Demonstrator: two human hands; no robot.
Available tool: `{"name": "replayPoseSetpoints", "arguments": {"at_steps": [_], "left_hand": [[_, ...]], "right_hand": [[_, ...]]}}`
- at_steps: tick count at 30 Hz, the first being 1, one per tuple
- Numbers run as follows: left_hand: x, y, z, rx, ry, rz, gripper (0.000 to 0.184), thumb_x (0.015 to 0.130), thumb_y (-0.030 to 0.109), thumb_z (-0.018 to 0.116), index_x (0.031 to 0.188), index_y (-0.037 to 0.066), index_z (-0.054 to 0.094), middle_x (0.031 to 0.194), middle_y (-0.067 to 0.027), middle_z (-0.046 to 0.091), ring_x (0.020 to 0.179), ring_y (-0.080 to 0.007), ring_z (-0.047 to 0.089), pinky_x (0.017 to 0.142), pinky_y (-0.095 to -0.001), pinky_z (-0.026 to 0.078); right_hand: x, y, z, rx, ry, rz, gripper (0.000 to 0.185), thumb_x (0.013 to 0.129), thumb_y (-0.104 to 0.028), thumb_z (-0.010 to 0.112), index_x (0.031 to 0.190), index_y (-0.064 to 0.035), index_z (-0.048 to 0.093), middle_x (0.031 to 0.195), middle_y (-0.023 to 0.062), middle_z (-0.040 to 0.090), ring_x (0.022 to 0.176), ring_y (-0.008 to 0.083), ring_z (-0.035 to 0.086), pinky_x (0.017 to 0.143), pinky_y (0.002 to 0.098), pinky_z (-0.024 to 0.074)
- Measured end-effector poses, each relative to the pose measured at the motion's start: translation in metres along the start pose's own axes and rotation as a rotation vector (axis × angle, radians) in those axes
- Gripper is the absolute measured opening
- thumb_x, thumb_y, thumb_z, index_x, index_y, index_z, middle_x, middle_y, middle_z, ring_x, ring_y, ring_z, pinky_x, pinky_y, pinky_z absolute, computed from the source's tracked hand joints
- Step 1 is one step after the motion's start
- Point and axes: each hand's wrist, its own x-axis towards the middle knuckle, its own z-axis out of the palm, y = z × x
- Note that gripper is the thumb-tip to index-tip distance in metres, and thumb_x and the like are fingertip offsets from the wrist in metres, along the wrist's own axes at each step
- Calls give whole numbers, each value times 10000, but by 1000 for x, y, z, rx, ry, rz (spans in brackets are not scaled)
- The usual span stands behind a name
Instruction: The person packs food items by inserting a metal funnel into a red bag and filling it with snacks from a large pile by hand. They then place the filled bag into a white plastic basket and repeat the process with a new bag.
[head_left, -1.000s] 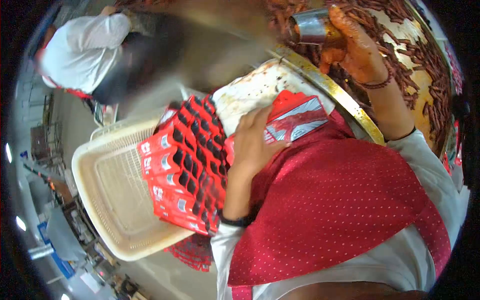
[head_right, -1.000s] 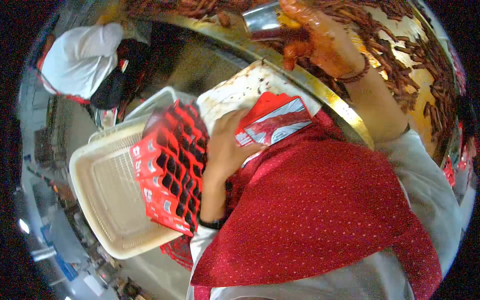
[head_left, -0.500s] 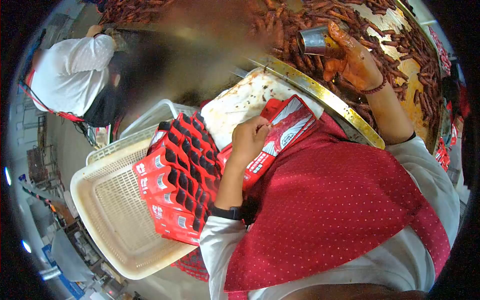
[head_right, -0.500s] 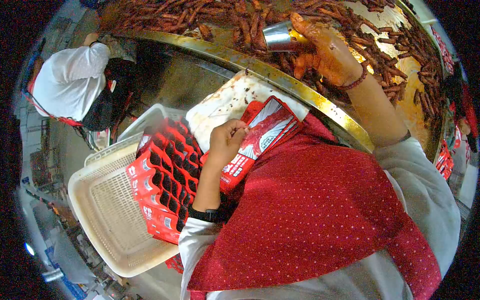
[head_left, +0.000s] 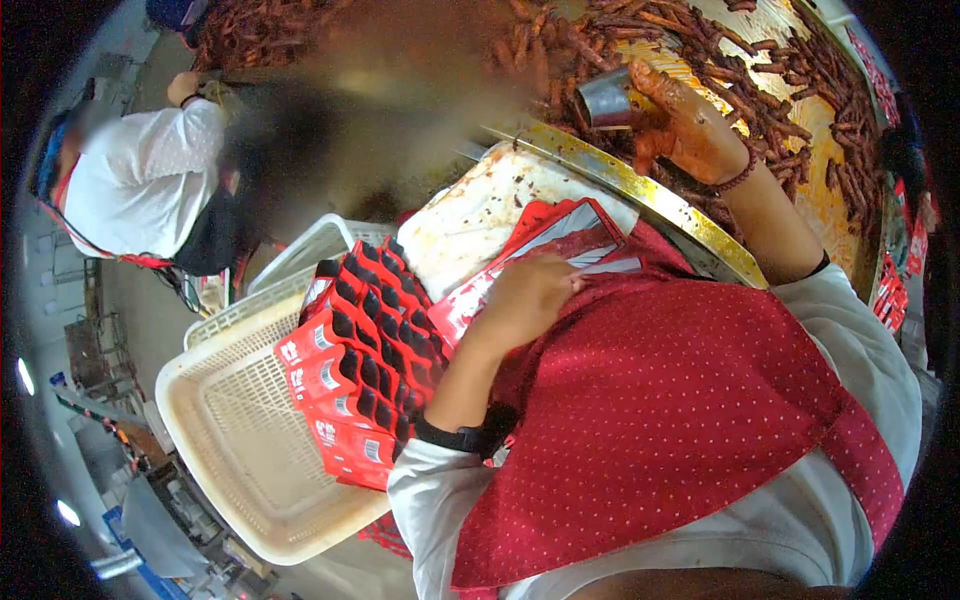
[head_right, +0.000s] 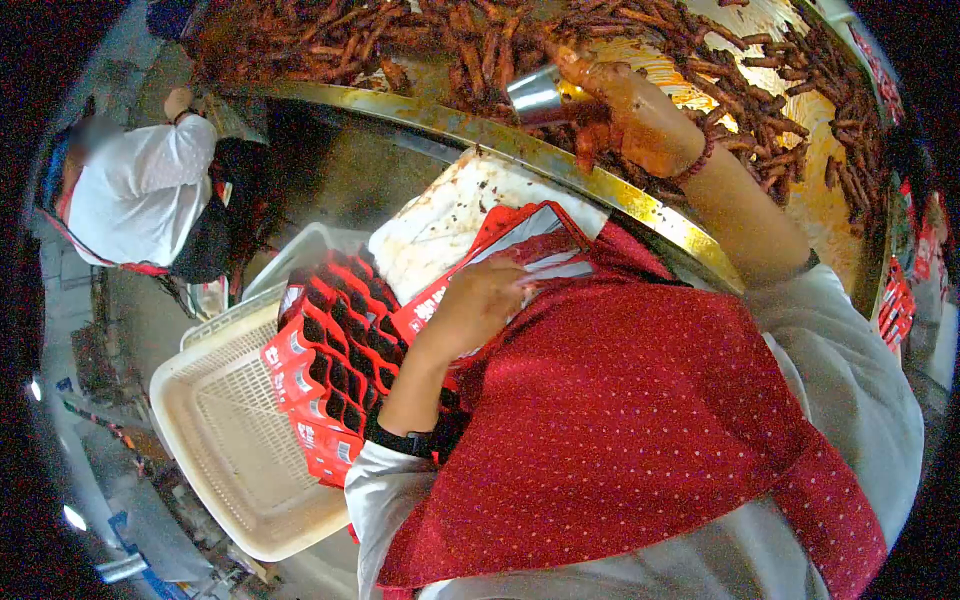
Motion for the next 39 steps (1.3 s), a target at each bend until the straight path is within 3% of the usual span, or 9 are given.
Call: {"name": "replayPoseSetpoints", "arguments": {"at_steps": [2,6,9,13,14,24,30,36,39], "left_hand": [[-2,-12,-3,-772,4,-398,163,750,104,592,880,7,607,826,-73,619,698,-131,572,667,-243,435],[-3,3,-31,-1248,359,-499,177,682,-104,586,849,-45,583,755,-59,603,704,-107,568,668,-232,461],[-1,3,-36,-1173,423,-490,234,658,-139,585,880,-66,568,771,-73,601,739,-119,567,709,-245,466],[5,20,-46,-1060,359,-522,281,657,-145,564,929,-77,561,846,-101,598,755,-127,566,720,-234,451],[5,19,-40,-1053,371,-523,298,656,-152,552,947,-87,553,854,-100,596,748,-127,564,714,-234,449],[5,12,-33,-1133,389,-423,366,648,-163,571,1006,-103,519,899,-134,585,768,-157,575,718,-256,468],[7,19,-31,-1069,303,-603,221,693,-69,581,913,-60,576,798,-61,595,681,-95,540,630,-214,442],[-4,27,-27,-1204,203,-525,266,670,-51,587,934,-51,564,809,-58,590,687,-98,544,605,-217,456],[1,32,-31,-1299,106,-539,342,627,-9,636,957,-35,551,872,-68,591,715,-126,567,643,-248,471]], "right_hand": [[-8,2,1,52,29,42,431,826,-414,438,1105,-85,440,835,91,583,505,159,552,461,324,486],[-16,9,-7,264,-61,159,466,819,-398,448,1176,-105,385,979,118,565,489,189,570,458,337,499],[-17,1,2,206,-245,298,478,816,-398,454,1140,-50,407,932,108,589,476,189,577,409,274,489],[-25,-18,11,-799,-357,-29,483,842,-478,368,1082,-89,522,599,45,494,381,85,437,354,219,387],[-25,-18,15,-886,-278,24,552,817,-509,401,768,5,596,445,62,473,448,95,518,412,239,390],[-32,-11,18,-208,-186,116,565,827,-487,403,746,39,593,517,84,550,419,121,528,411,233,425],[-37,-16,23,-960,-434,-326,434,841,-397,426,670,-19,553,498,164,490,447,296,492,407,372,359],[-41,6,36,-1037,-751,-242,399,825,-400,441,694,-30,507,608,197,507,575,341,505,506,406,385],[-46,15,51,-981,-622,-283,383,823,-396,452,723,-27,481,728,183,533,623,353,508,530,415,385]]}}
